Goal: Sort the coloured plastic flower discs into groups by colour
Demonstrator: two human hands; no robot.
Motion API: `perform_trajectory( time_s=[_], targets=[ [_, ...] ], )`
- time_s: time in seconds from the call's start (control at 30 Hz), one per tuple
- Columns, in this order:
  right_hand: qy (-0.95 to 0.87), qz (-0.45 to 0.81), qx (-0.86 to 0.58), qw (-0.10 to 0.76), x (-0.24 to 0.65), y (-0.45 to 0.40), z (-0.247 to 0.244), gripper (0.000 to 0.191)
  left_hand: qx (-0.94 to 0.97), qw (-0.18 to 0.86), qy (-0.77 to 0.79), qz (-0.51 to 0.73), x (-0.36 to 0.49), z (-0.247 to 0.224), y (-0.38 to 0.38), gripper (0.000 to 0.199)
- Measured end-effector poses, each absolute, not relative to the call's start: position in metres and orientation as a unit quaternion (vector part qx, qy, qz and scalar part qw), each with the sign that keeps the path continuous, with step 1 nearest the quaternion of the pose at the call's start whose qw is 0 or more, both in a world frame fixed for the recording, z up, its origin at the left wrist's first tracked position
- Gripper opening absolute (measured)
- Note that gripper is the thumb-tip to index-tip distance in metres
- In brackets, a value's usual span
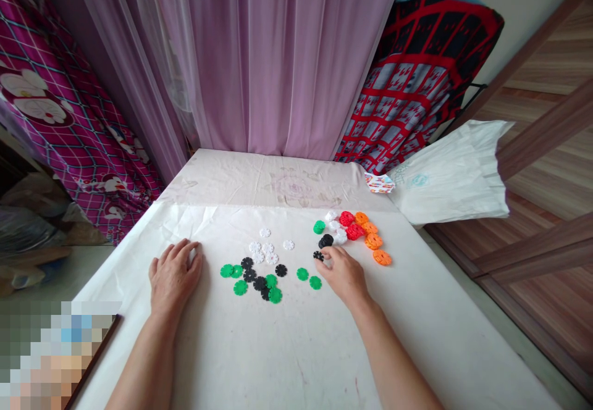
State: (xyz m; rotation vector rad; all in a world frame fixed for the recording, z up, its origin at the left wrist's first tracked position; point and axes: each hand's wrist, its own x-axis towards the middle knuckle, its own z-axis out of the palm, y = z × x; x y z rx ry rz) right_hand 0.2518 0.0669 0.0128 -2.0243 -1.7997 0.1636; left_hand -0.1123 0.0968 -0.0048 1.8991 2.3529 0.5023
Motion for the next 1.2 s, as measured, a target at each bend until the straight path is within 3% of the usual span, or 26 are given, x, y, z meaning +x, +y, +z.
perform_trajectory(
  time_s=[0.17, 0.47, 0.77, 0.9, 1.03, 1.2],
  targets=[
    [-0.626, 0.004, -0.746, 0.226, 0.281, 0.087, 0.034, 0.02, 0.62, 0.037, 0.766, 0.167, -0.111, -0.003, 0.097, 0.045],
    [-0.642, 0.027, -0.746, 0.175, 0.286, 0.105, 0.037, 0.019, 0.62, 0.035, 0.763, 0.178, -0.112, -0.004, 0.095, 0.043],
    [-0.662, 0.045, -0.707, 0.243, 0.251, 0.074, 0.036, 0.019, 0.613, 0.043, 0.77, 0.174, -0.11, -0.002, 0.095, 0.042],
    [-0.72, 0.126, -0.659, 0.178, 0.206, 0.063, 0.03, 0.015, 0.615, 0.041, 0.767, 0.178, -0.111, -0.005, 0.095, 0.041],
    [-0.754, 0.12, -0.638, 0.1, 0.18, 0.063, 0.027, 0.019, 0.618, 0.037, 0.764, 0.182, -0.111, -0.006, 0.094, 0.042],
    [-0.753, 0.11, -0.644, 0.081, 0.174, 0.066, 0.025, 0.015, 0.613, 0.04, 0.769, 0.177, -0.109, -0.003, 0.094, 0.042]
  ],
)
